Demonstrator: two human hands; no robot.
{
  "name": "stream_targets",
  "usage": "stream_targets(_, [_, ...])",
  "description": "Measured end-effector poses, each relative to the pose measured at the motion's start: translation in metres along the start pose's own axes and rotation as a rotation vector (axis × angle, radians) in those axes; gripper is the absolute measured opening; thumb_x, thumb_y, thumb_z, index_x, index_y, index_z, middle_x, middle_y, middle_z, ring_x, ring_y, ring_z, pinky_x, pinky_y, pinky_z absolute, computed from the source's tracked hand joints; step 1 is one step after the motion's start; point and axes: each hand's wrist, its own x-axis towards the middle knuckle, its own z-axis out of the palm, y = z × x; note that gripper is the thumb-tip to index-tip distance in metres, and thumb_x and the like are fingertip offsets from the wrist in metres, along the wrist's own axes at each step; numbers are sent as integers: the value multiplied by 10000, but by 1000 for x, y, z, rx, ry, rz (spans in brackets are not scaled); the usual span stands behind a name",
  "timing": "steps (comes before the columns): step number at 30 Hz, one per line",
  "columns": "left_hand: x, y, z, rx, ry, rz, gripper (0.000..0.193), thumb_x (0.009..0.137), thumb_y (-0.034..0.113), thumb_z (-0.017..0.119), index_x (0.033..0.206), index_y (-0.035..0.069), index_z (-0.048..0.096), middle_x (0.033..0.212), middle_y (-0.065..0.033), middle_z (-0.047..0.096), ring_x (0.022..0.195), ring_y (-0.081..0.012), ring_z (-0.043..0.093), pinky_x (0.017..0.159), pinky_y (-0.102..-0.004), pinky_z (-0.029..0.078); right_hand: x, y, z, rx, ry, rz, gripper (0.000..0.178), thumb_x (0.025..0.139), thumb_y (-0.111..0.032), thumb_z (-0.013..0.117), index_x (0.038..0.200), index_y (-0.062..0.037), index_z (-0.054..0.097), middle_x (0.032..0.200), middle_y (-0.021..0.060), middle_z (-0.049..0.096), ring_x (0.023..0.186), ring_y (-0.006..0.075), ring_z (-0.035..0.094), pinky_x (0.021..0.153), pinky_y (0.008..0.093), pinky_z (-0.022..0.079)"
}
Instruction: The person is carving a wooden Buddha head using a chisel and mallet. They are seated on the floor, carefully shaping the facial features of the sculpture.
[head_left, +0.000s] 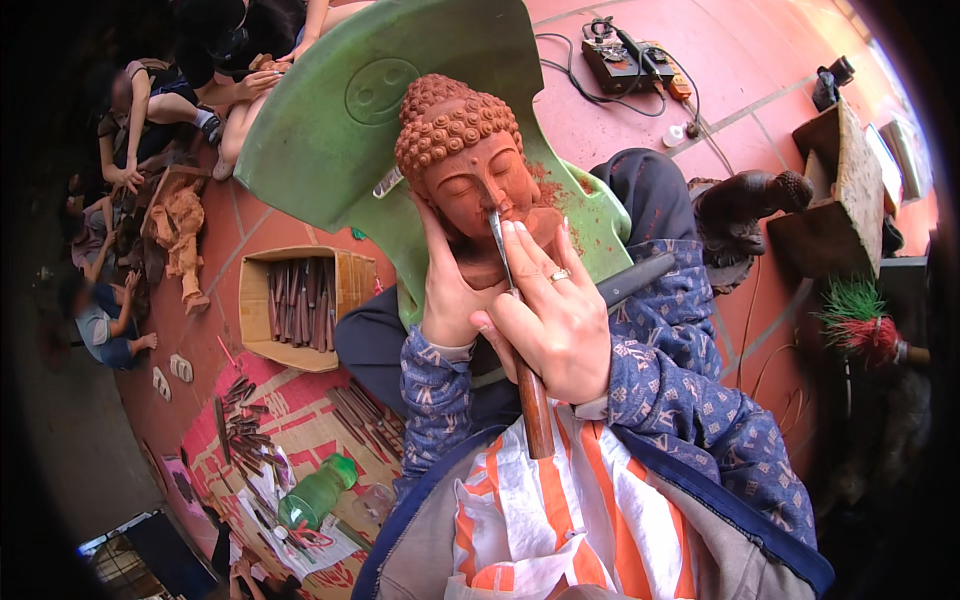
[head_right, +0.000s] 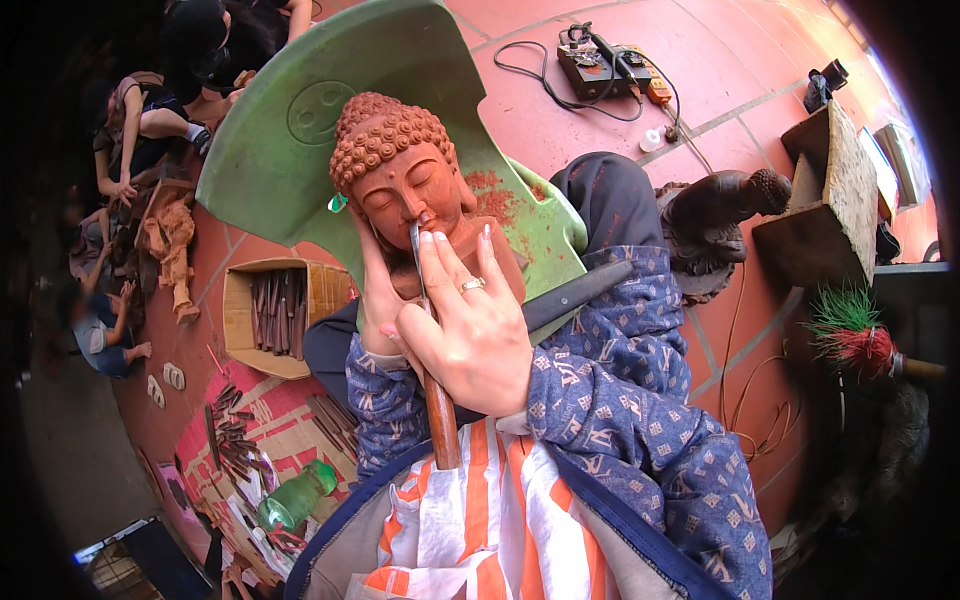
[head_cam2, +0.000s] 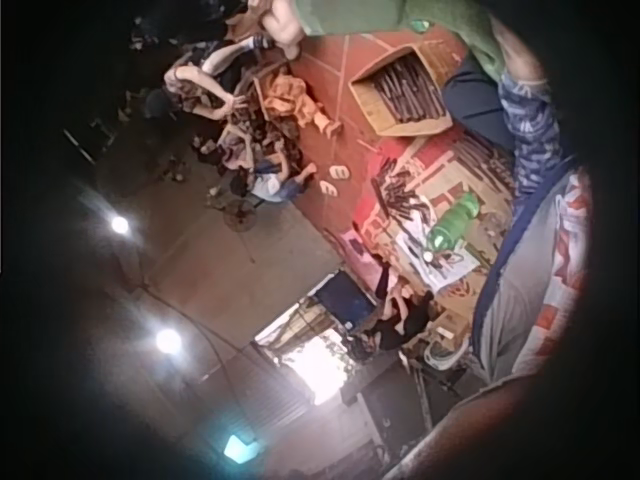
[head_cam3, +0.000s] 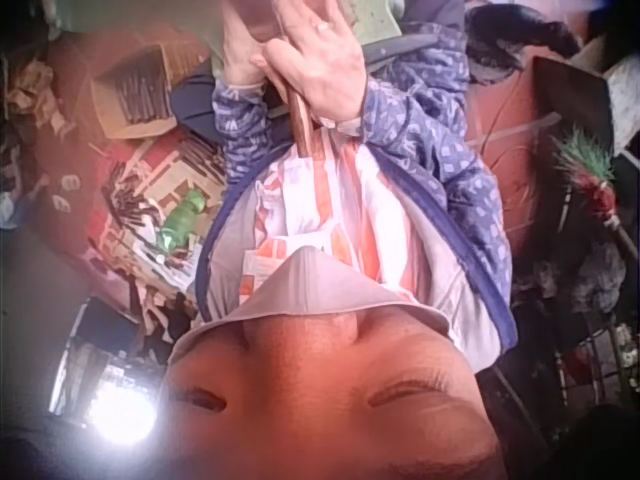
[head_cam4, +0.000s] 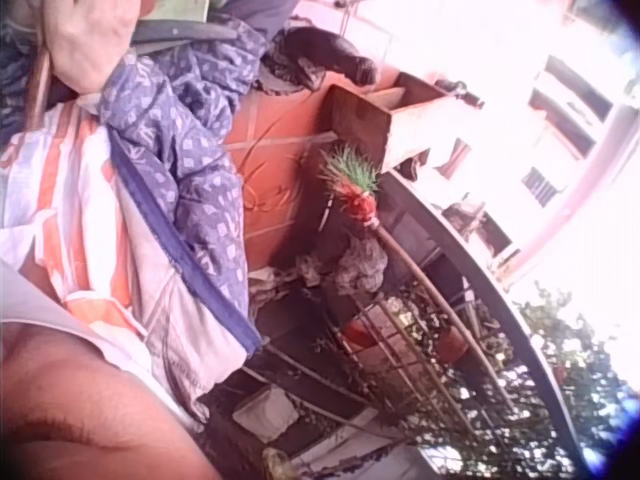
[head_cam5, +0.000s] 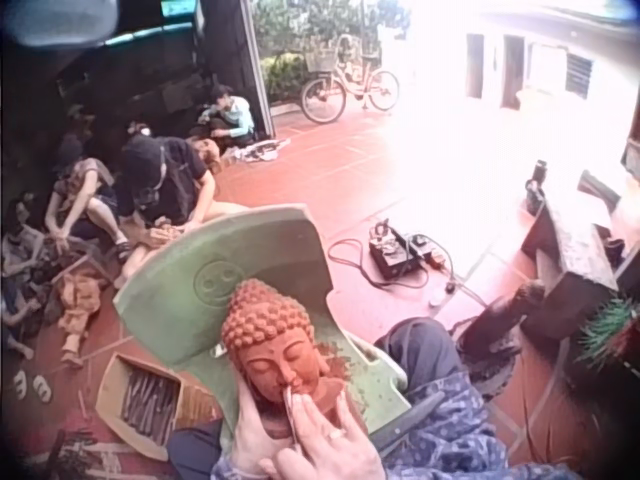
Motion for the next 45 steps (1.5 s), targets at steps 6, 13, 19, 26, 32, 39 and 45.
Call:
stream_targets(6, [-7, 3, 4, 246, -48, 204, 1090, 852, 347, 721, 1529, 12, -65, 1483, -259, 312, 1328, -348, 437, 1112, -425, 380, -12, 23, 17, 116, 116, -72, 329, 821, -309, 684, 704, -33, 548, 1298, 400, 490, 1223, 456, 544, 1062, 658, 294])
stream_targets(13, [-5, 0, -6, 198, -6, 159, 1409, 622, 397, 866, 1507, -29, -144, 1506, -269, 255, 1388, -327, 341, 1127, -385, 317, -18, 58, -27, 504, 405, 67, 497, 1009, -417, 462, 800, 27, 542, 1315, 454, 430, 1174, 447, 585, 914, 530, 505])
stream_targets(19, [-13, -2, -6, 183, 30, 125, 1370, 646, 383, 863, 1515, -30, -112, 1507, -277, 248, 1386, -348, 342, 1129, -400, 315, -37, 104, -49, 784, 451, 412, 651, 997, -562, 357, 1073, 61, 530, 1298, 376, 501, 1119, 455, 605, 936, 484, 524])
stream_targets(26, [-39, 5, 4, 661, 293, 321, 1033, 665, 437, 865, 1426, 39, 289, 1452, -280, 292, 1359, -394, 349, 1115, -490, 322, -40, 139, -50, 832, 467, 527, 775, 959, -655, 332, 1138, 75, 521, 1210, 359, 568, 1063, 422, 646, 914, 454, 546])
stream_targets(32, [-36, 30, 21, 861, 308, 464, 703, 698, 444, 839, 1255, 139, 538, 1447, -283, 286, 1347, -445, 331, 1088, -550, 313, -39, 137, -43, 884, 387, 499, 738, 972, -639, 319, 1088, 60, 524, 1183, 374, 576, 1044, 432, 651, 901, 475, 546])
stream_targets(39, [-31, 31, 24, 1079, 260, 441, 658, 757, 466, 784, 1298, 156, 574, 1472, -291, 261, 1371, -431, 310, 1110, -528, 286, -37, 130, -42, 817, 307, 478, 712, 985, -620, 314, 1090, 49, 534, 1184, 356, 589, 1034, 418, 660, 894, 444, 556])
stream_targets(45, [-31, 37, 26, 1095, 243, 489, 664, 781, 428, 771, 1342, 158, 542, 1466, -279, 279, 1375, -419, 304, 1113, -523, 290, -37, 126, -40, 838, 304, 478, 723, 973, -623, 345, 1064, 65, 546, 1174, 360, 588, 1026, 391, 666, 916, 473, 533])
